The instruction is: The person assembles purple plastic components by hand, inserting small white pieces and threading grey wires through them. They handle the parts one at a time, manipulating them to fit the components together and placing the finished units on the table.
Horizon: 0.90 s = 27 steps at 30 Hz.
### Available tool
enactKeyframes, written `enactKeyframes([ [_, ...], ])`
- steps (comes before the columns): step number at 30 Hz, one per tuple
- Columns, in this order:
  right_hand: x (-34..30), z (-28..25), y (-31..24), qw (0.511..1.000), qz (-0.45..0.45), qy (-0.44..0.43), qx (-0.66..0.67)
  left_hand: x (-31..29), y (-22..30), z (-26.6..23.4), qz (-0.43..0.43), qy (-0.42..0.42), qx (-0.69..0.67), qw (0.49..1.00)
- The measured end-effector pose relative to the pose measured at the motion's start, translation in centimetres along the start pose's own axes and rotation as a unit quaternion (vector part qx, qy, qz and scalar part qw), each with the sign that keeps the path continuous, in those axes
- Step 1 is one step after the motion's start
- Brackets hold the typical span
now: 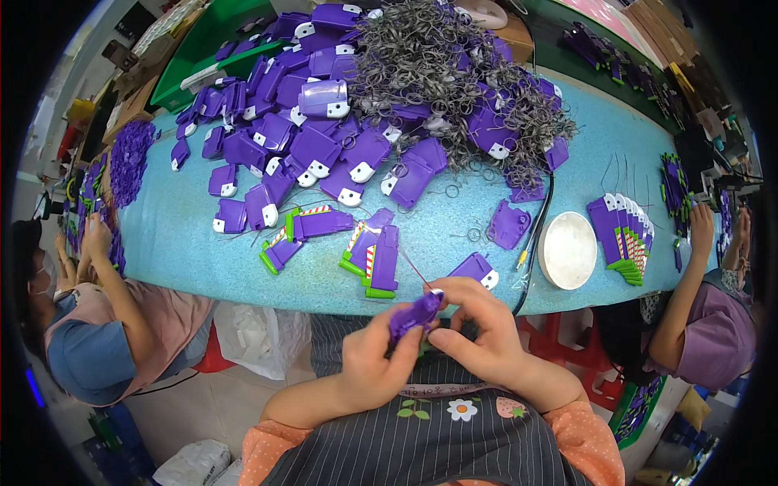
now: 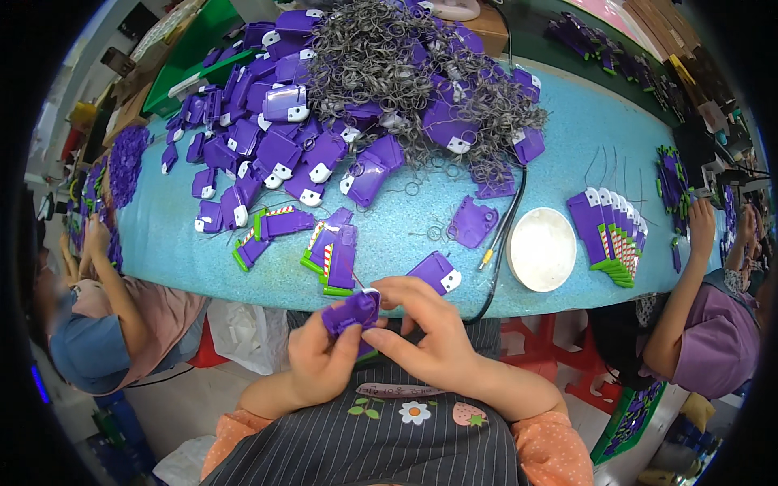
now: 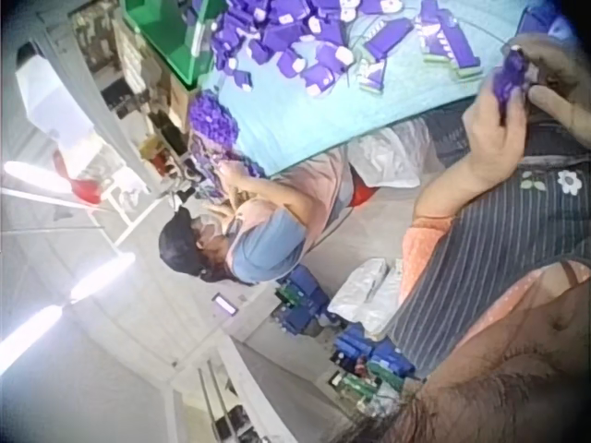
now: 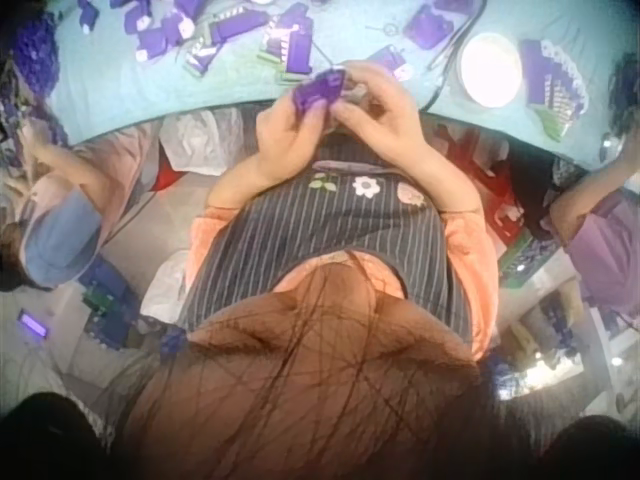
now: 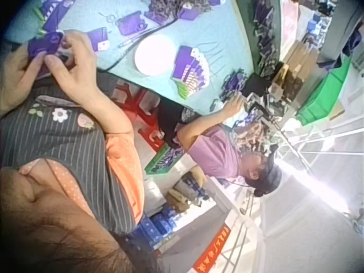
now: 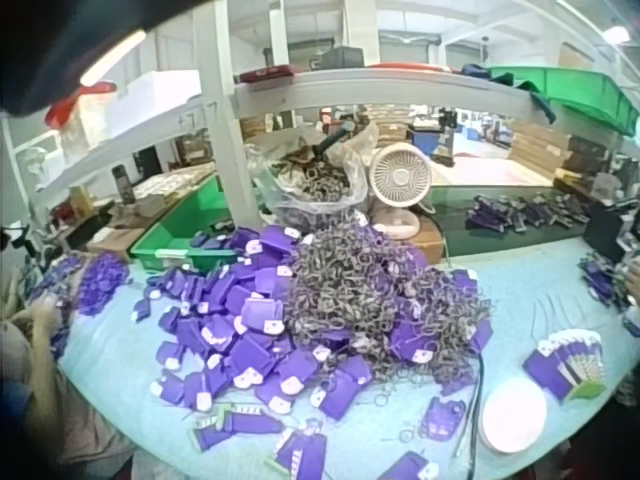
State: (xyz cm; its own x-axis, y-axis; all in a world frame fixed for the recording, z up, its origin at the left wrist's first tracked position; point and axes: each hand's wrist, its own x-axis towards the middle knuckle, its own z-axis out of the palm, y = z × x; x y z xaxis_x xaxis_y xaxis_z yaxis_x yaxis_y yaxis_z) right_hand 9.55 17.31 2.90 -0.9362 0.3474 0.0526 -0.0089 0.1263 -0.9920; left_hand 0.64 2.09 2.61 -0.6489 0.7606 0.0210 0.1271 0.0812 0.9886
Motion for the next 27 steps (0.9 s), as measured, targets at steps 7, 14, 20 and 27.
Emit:
enactKeyframes([
  [7,-0.8,0.7,0.5,0.999,-0.015,0.016,-0.03,-0.3,-0.5,0.3,0.16,0.026,0.194,0.968],
  [14,-0.5,3.3,1.5,0.981,0.099,0.052,0.158,-0.9,-1.5,0.9,-0.042,0.055,-0.244,0.967],
  [20,7.1,0.5,0.7,0.874,-0.17,-0.055,-0.453,0.3,-1.2,-2.4,-0.009,0.127,-0.267,0.955],
  [27,11.0,1.1,3.2,0.638,-0.273,-0.155,-0.703,-0.1,-1.7,-2.0,-0.024,0.083,-0.296,0.951],
])
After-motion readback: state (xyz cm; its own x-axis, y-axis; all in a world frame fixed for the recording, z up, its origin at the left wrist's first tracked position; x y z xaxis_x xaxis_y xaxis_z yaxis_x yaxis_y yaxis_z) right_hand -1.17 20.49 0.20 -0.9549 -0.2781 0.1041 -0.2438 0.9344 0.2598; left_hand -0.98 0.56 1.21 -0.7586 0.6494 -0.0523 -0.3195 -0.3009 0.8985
